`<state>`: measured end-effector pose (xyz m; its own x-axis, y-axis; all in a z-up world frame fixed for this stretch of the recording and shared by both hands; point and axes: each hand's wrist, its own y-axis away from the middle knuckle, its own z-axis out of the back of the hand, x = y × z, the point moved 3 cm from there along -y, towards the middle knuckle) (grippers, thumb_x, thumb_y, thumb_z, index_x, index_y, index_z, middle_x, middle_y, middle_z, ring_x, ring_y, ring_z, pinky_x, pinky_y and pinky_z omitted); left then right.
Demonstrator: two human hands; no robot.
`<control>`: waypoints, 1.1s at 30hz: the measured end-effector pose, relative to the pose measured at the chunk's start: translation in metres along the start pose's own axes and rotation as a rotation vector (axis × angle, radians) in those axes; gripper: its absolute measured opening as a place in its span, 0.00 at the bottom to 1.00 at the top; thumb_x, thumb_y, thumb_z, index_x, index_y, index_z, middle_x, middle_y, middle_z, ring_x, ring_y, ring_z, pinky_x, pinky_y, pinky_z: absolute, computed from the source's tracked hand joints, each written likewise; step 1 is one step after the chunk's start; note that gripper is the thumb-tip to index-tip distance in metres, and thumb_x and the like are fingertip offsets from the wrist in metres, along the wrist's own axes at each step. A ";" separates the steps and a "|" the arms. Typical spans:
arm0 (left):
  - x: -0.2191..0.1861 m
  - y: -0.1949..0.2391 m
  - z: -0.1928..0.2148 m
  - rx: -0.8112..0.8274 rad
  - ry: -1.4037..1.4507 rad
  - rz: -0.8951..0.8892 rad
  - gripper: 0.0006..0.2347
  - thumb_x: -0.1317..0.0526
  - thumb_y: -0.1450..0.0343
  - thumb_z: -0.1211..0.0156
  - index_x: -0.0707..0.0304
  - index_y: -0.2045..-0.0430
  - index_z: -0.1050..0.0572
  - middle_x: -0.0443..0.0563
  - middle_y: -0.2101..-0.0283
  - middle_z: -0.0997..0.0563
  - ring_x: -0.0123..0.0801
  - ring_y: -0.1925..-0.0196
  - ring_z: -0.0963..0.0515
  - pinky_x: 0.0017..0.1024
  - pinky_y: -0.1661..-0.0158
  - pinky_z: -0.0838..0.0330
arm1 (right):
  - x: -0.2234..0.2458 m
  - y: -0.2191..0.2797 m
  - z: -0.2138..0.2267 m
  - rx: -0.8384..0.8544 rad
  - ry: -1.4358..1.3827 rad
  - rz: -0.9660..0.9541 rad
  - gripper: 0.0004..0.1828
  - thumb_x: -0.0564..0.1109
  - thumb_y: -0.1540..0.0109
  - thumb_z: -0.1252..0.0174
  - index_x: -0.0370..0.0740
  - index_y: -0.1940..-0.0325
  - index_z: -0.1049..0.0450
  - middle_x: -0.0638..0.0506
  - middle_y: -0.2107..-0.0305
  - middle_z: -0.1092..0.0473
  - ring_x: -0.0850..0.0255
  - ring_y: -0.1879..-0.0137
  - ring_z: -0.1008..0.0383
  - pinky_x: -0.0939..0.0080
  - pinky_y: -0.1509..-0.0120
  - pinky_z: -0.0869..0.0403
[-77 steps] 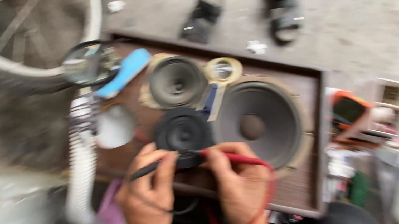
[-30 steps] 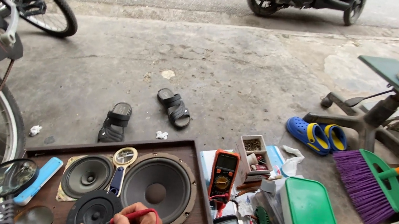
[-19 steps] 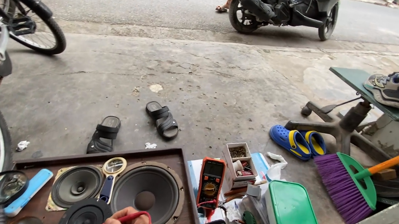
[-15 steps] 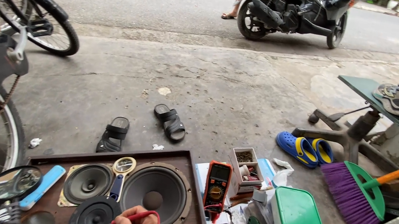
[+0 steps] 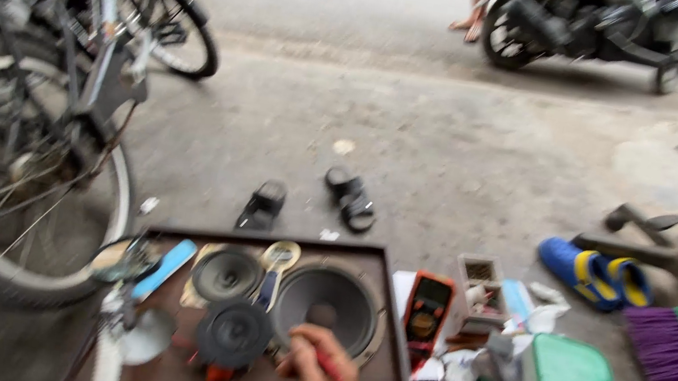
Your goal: The person tests a small speaker component using a multimeter, touching the probes to the terminals. The person then flips the component over and continues testing the back side with the multimeter probes.
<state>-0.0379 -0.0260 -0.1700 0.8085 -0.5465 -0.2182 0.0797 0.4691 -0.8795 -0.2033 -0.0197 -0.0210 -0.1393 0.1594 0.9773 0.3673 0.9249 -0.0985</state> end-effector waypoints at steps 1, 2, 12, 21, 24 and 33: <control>-0.014 -0.031 0.039 0.024 -0.026 0.017 0.09 0.62 0.34 0.42 0.37 0.73 0.16 0.44 0.84 0.34 0.43 0.83 0.32 0.43 0.76 0.35 | 0.020 0.009 0.004 0.018 -0.005 -0.035 0.12 0.44 0.34 0.36 0.38 0.52 0.11 0.44 0.81 0.19 0.61 0.74 0.21 0.62 0.63 0.21; -0.036 -0.059 0.070 0.314 -0.077 -0.029 0.04 0.51 0.35 0.40 0.36 0.75 0.17 0.43 0.83 0.32 0.41 0.80 0.28 0.47 0.83 0.38 | 0.043 0.011 0.006 0.136 0.214 0.000 0.10 0.44 0.33 0.33 0.44 0.49 0.13 0.53 0.79 0.25 0.66 0.72 0.29 0.66 0.61 0.26; -0.044 -0.070 0.103 1.318 0.143 -0.058 0.10 0.53 0.22 0.33 0.59 0.59 0.16 0.56 0.60 0.16 0.58 0.58 0.16 0.58 0.67 0.25 | 0.116 0.020 0.031 0.780 0.912 -0.175 0.38 0.36 0.36 0.50 0.68 0.25 0.25 0.67 0.27 0.25 0.69 0.21 0.27 0.59 0.27 0.30; -0.043 -0.134 0.128 1.801 -0.037 0.247 0.24 0.47 0.23 0.32 0.63 0.38 0.25 0.60 0.40 0.23 0.59 0.38 0.22 0.57 0.42 0.25 | 0.138 0.015 0.012 0.470 0.380 -0.696 0.25 0.46 0.32 0.45 0.40 0.35 0.12 0.45 0.42 0.07 0.62 0.30 0.14 0.59 0.20 0.28; -0.020 -0.169 0.141 1.741 -0.062 0.294 0.18 0.51 0.24 0.38 0.55 0.42 0.20 0.58 0.40 0.18 0.58 0.40 0.19 0.56 0.43 0.25 | 0.084 0.010 0.030 0.436 0.242 -0.525 0.13 0.39 0.32 0.37 0.32 0.47 0.11 0.39 0.58 0.07 0.53 0.49 0.09 0.59 0.34 0.19; 0.004 -0.193 0.099 0.930 -0.003 0.704 0.09 0.62 0.15 0.57 0.58 0.47 0.26 0.48 0.58 0.18 0.34 0.62 0.14 0.34 0.58 0.15 | 0.133 -0.026 -0.028 0.316 0.472 -0.330 0.40 0.36 0.30 0.53 0.58 0.13 0.39 0.46 0.50 0.17 0.60 0.70 0.32 0.60 0.67 0.28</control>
<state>0.0075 -0.0505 0.0409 0.8454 0.0377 -0.5328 0.0089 0.9964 0.0845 -0.2061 -0.0325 0.1171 0.2461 -0.2520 0.9359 0.0768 0.9676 0.2404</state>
